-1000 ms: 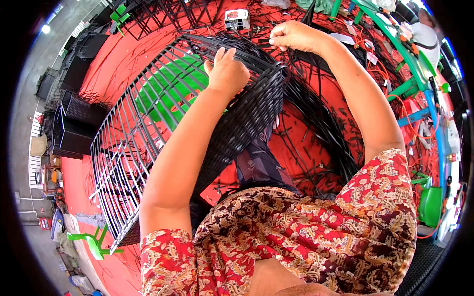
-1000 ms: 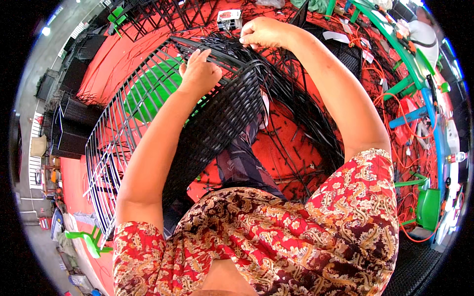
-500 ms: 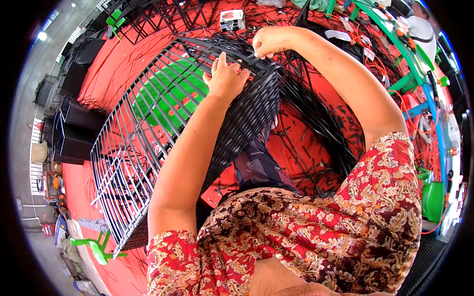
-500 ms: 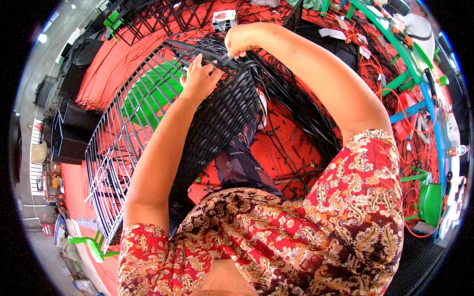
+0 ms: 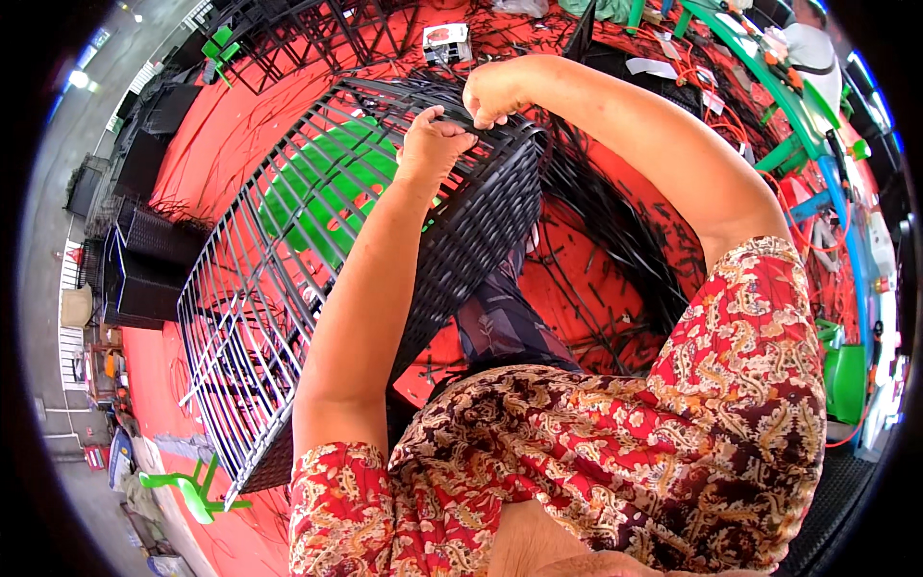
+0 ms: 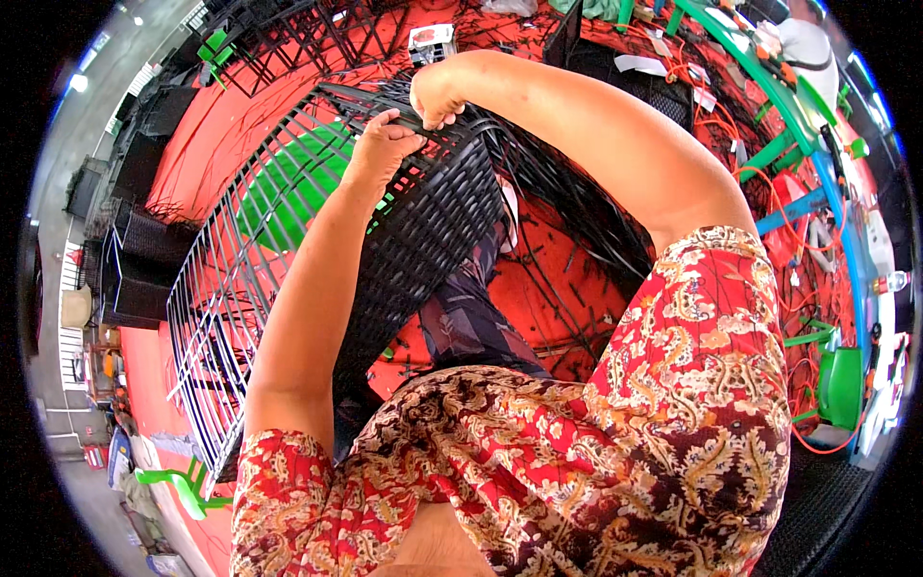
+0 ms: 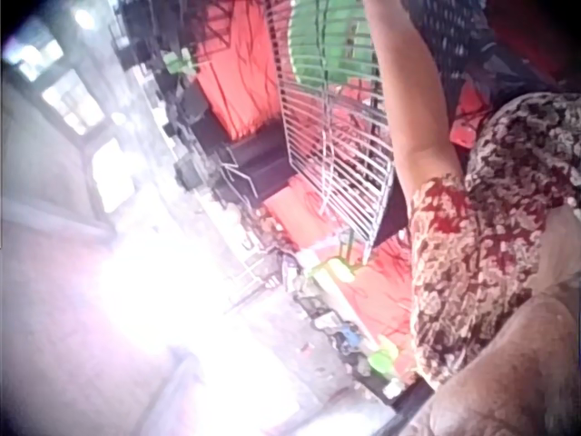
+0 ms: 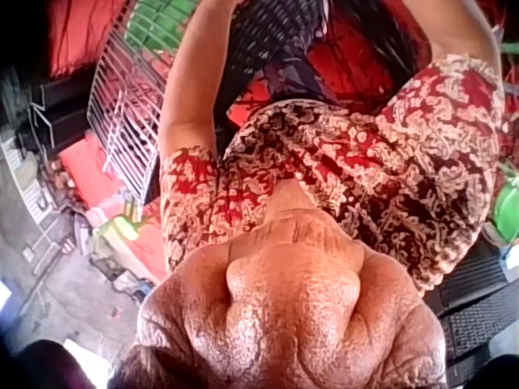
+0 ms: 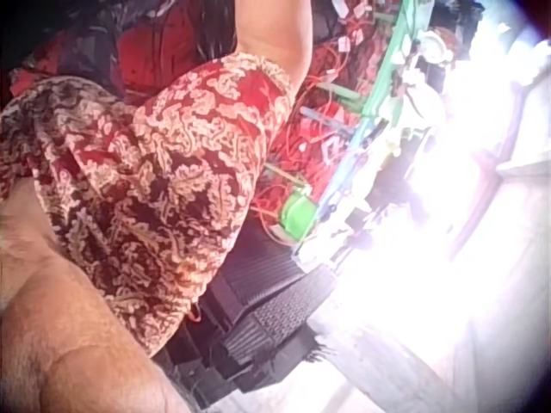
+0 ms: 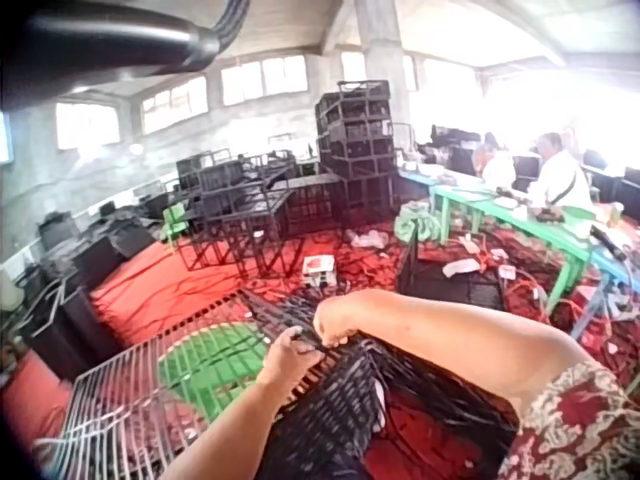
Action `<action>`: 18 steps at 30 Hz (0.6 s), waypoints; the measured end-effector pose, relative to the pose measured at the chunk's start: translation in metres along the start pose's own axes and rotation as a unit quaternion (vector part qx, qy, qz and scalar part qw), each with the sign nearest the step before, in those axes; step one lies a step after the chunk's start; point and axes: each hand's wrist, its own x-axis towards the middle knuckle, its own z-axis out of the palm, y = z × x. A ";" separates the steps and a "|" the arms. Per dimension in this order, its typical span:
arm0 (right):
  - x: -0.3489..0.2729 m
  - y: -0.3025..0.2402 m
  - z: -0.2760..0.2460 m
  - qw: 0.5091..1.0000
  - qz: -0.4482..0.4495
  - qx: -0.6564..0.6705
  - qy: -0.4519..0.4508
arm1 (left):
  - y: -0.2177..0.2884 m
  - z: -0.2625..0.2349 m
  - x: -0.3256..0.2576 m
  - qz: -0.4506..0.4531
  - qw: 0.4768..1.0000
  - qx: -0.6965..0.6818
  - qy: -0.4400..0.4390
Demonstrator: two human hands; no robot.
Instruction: The person weaves black synthetic strips through the frame of a piece of furniture by hand, pulling strips from a pile on the floor and threading them through the existing lattice.
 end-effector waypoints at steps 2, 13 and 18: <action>0.000 0.001 0.002 1.000 0.002 0.030 0.007 | 0.006 0.001 -0.004 -0.008 0.996 -0.094 0.000; 0.001 0.008 0.010 0.982 -0.173 0.028 0.068 | 0.052 -0.018 -0.036 -0.015 0.980 -0.196 0.038; 0.003 0.000 0.018 0.986 -0.133 0.089 0.042 | 0.041 -0.036 -0.037 -0.001 0.980 -0.198 0.006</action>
